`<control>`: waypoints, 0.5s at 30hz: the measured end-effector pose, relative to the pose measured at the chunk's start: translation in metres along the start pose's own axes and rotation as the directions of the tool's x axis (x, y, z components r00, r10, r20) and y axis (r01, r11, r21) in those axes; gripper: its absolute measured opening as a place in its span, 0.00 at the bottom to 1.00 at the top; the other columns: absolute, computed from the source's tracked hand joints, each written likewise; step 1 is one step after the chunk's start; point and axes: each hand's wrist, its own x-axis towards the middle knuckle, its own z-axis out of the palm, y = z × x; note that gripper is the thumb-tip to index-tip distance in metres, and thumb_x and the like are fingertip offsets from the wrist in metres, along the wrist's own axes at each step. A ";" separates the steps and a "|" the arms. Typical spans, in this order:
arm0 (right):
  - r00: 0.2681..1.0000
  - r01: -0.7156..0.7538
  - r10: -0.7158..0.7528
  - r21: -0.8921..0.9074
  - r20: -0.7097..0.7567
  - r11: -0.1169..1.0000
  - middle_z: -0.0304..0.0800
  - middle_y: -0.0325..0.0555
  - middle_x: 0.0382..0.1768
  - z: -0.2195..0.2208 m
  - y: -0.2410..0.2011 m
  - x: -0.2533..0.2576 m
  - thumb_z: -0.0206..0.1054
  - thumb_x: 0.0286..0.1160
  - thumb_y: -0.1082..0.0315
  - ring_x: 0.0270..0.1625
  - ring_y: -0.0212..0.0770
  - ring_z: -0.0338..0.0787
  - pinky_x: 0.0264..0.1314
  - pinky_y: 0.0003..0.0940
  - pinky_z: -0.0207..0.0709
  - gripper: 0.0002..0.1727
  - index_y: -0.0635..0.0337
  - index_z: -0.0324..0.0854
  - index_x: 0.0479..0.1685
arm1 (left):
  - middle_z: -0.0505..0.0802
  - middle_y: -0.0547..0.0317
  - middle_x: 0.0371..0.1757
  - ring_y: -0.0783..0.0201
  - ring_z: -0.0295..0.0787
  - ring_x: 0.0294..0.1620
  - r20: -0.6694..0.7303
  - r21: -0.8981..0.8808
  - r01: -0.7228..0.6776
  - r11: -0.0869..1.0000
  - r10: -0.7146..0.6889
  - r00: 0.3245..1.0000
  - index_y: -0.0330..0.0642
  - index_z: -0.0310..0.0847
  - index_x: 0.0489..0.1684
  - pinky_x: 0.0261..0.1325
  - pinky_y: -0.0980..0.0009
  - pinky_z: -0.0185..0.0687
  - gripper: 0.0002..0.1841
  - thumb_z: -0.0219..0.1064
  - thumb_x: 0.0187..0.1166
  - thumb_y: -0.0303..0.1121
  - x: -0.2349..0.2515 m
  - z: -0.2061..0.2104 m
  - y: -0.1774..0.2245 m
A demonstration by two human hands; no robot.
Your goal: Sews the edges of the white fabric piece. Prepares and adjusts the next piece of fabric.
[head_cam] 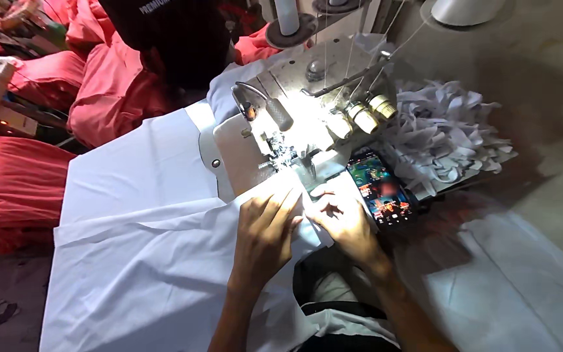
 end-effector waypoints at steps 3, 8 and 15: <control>1.000 0.014 -0.014 -0.033 0.018 0.999 0.92 0.34 0.34 0.001 -0.002 0.002 0.76 0.68 0.67 0.37 0.23 0.89 0.43 0.17 0.85 0.07 0.58 0.91 0.42 | 0.92 0.58 0.68 0.56 0.84 0.69 -0.039 0.026 0.053 0.998 -0.051 0.998 0.50 0.89 0.67 0.70 0.58 0.72 0.20 0.58 0.88 0.46 -0.003 0.000 0.005; 0.999 0.021 -0.018 -0.071 0.043 0.997 0.91 0.33 0.35 0.003 -0.007 0.002 0.76 0.68 0.66 0.41 0.20 0.88 0.48 0.15 0.83 0.06 0.56 0.92 0.38 | 0.91 0.53 0.65 0.54 0.82 0.67 -0.037 -0.007 0.147 0.989 -0.147 0.988 0.47 0.90 0.64 0.69 0.57 0.70 0.23 0.55 0.89 0.49 -0.007 -0.006 0.007; 0.997 0.000 0.003 -0.040 0.083 0.999 0.91 0.33 0.36 0.002 -0.010 0.002 0.75 0.70 0.64 0.41 0.21 0.88 0.47 0.15 0.83 0.06 0.56 0.92 0.39 | 0.87 0.45 0.71 0.49 0.79 0.69 -0.034 -0.022 0.238 0.971 -0.239 0.970 0.47 0.91 0.62 0.67 0.54 0.70 0.24 0.54 0.89 0.51 -0.001 -0.005 0.011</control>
